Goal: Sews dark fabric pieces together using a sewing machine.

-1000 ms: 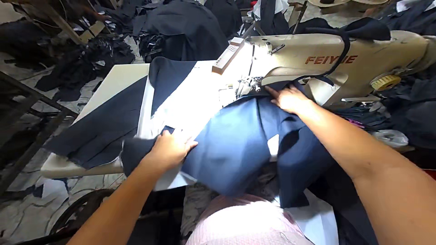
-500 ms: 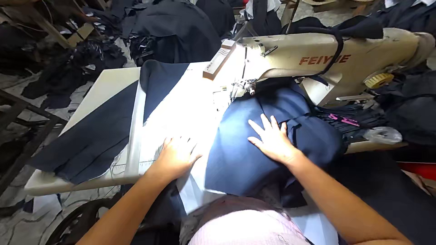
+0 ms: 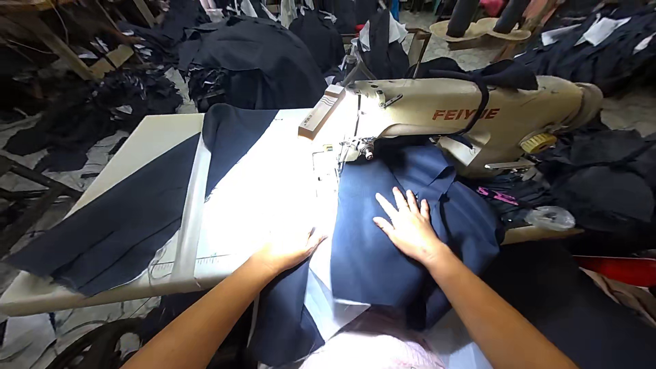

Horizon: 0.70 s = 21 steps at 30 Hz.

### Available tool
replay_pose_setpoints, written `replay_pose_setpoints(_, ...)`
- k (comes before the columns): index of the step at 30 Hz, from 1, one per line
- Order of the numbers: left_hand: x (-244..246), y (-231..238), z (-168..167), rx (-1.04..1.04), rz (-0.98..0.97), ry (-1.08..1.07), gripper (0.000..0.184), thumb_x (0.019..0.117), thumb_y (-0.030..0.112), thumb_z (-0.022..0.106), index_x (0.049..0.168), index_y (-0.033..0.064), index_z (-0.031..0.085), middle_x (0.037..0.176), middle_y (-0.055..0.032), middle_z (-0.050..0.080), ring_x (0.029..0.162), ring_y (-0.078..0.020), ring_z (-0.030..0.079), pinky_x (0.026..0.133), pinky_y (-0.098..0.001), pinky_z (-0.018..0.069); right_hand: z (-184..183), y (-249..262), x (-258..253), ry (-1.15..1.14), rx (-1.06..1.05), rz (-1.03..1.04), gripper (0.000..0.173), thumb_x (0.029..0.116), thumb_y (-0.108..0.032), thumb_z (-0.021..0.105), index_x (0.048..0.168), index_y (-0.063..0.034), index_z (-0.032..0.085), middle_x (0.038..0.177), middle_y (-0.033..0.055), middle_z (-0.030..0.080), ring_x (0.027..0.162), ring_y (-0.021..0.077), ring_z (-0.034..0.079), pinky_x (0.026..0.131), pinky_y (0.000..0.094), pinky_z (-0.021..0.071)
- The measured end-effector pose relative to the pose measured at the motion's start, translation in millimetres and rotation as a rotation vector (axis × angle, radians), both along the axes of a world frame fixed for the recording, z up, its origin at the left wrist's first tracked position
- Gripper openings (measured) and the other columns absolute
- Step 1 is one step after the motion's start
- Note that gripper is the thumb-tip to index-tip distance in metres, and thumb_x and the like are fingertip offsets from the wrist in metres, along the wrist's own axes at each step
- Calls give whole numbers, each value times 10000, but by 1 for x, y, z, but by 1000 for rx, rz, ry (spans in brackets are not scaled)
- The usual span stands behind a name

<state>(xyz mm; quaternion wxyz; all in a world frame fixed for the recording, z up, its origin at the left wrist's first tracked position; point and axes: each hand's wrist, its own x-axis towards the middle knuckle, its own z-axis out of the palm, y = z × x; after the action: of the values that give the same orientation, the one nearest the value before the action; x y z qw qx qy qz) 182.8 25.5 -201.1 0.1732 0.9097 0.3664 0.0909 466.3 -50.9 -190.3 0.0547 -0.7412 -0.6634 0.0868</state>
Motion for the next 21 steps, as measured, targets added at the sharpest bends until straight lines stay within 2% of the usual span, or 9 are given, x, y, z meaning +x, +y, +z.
replay_pose_setpoints(1,0,3,2,-28,11,26,554,1081,443,368,1417,67,597,1279,-161,683,1210,-318,643,1022,-544,480,-2,6,17,7,42,64,618,1052,-594,368,1599,-307,388,1670,207,273,1557,456,166,1196,729,79)
replay_pose_setpoints(3,2,8,12,-89,27,100,580,1092,464,356,1538,113,477,1457,-125,587,1350,-283,552,1121,-525,410,-7,22,49,23,134,212,595,1056,-540,403,1567,-240,457,1625,239,352,1523,487,251,1195,726,139)
replay_pose_setpoints(6,13,13,16,-19,12,116,564,1087,436,404,1533,99,476,1492,-132,553,1377,-294,524,1122,-543,398,-8,49,80,-29,134,346,633,1059,-546,358,1580,-195,434,1618,276,342,1499,534,271,1197,713,173)
replay_pose_setpoints(8,20,15,12,44,7,96,573,1066,397,438,1541,79,464,1559,-136,486,1433,-310,466,1156,-565,350,5,55,71,-81,30,269,621,1074,-507,382,1601,-177,389,1639,284,290,1519,527,221,1220,685,136)
replay_pose_setpoints(11,25,16,9,73,35,80,583,1054,399,460,1542,78,459,1573,-131,468,1441,-316,454,1157,-580,343,27,45,12,-49,56,72,612,1057,-282,523,1560,32,369,1633,320,261,1539,498,189,1242,642,135)
replay_pose_setpoints(13,24,14,8,74,56,94,603,1055,427,428,1553,88,445,1580,-130,460,1456,-319,433,1164,-592,324,14,33,-20,48,130,36,708,1080,-429,434,1577,57,298,1644,292,263,1546,449,216,1246,615,178)
replay_pose_setpoints(15,20,15,4,105,61,87,616,1053,458,389,1542,91,463,1571,-129,471,1460,-321,425,1169,-603,306,-6,28,-24,68,147,97,786,1061,-559,394,1575,31,332,1649,264,281,1551,427,223,1251,595,171)
replay_pose_setpoints(19,14,13,-1,158,57,55,615,1048,451,385,1543,95,466,1572,-119,475,1463,-325,423,1169,-614,295,-17,35,2,69,248,226,698,1065,-520,393,1516,9,463,1594,239,405,1516,420,318,1244,587,207)
replay_pose_setpoints(21,15,13,-3,164,60,50,606,1037,423,393,1527,78,484,1570,-133,473,1468,-333,412,1171,-615,288,-9,33,-15,93,361,198,681,1034,-507,452,1453,26,525,1451,256,540,1402,431,468,1173,599,337)
